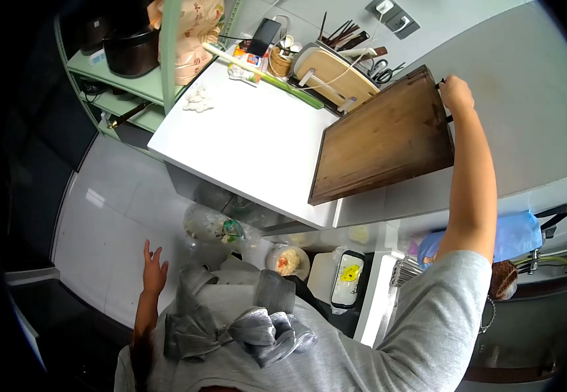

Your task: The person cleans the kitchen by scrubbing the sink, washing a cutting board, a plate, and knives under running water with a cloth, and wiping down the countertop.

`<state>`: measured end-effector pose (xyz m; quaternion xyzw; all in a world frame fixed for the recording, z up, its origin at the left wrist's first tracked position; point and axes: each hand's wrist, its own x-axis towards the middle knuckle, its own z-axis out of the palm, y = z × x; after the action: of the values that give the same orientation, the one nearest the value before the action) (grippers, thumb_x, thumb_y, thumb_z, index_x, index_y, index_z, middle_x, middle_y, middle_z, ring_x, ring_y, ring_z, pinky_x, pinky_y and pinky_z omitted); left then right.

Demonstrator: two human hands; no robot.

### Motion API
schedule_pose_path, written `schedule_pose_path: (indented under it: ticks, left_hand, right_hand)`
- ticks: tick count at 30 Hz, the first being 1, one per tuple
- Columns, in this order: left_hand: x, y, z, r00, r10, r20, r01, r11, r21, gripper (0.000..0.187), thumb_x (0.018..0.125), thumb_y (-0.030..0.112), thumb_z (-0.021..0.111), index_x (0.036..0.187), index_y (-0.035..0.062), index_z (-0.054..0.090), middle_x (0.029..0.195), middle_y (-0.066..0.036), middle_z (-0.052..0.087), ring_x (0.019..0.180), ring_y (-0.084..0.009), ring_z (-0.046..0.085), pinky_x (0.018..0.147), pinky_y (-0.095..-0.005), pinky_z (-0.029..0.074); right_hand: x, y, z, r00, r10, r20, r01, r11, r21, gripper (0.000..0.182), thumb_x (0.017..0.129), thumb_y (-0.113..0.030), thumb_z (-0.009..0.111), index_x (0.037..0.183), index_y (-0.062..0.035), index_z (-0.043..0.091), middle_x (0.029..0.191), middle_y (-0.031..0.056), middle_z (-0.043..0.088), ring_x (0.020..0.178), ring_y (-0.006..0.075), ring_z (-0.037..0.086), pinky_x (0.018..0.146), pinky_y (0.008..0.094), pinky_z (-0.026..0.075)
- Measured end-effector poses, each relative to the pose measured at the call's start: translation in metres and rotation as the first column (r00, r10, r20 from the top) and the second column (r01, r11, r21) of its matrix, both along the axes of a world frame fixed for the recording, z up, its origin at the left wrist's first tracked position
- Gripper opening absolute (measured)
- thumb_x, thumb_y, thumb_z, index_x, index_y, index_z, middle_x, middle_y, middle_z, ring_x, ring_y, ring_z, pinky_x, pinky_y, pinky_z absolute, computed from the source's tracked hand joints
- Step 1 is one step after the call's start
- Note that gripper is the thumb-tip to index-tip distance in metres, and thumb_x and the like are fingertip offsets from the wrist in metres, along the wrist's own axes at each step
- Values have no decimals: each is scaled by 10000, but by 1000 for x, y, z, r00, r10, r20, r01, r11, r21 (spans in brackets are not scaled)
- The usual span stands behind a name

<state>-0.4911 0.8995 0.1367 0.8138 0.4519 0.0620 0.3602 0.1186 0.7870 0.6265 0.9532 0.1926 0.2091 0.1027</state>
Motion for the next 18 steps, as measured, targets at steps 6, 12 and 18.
schedule_pose_path:
  ticks: [6,12,18]
  left_hand:
    - [23,6,-1,998,-58,0,58,998,-14,441,783,35,574,1201,6,437,1414,-162,120,1173,-363,384,895,-385,423]
    - [27,19,-3,996,-84,7,84,996,7,455,789,40,568,1217,3,418,1421,-147,104,1181,-357,381,894,-386,427]
    - [15,21,-4,995,-98,-3,98,995,14,454,796,32,561,1223,-2,411,1421,-143,100,1183,-354,379,903,-381,425]
  right_hand:
    - [-6,-6,0,980,31,194,56,902,-429,246,827,-127,434,1012,-70,586,1048,137,591,890,310,599,715,412,489]
    - [-5,-24,4,969,26,247,114,837,-535,227,819,-99,445,941,-78,635,976,125,622,926,305,595,751,389,496]
    - [-18,-37,4,982,-102,161,169,855,-490,214,826,-109,442,971,-73,595,1021,134,582,957,323,567,769,402,485]
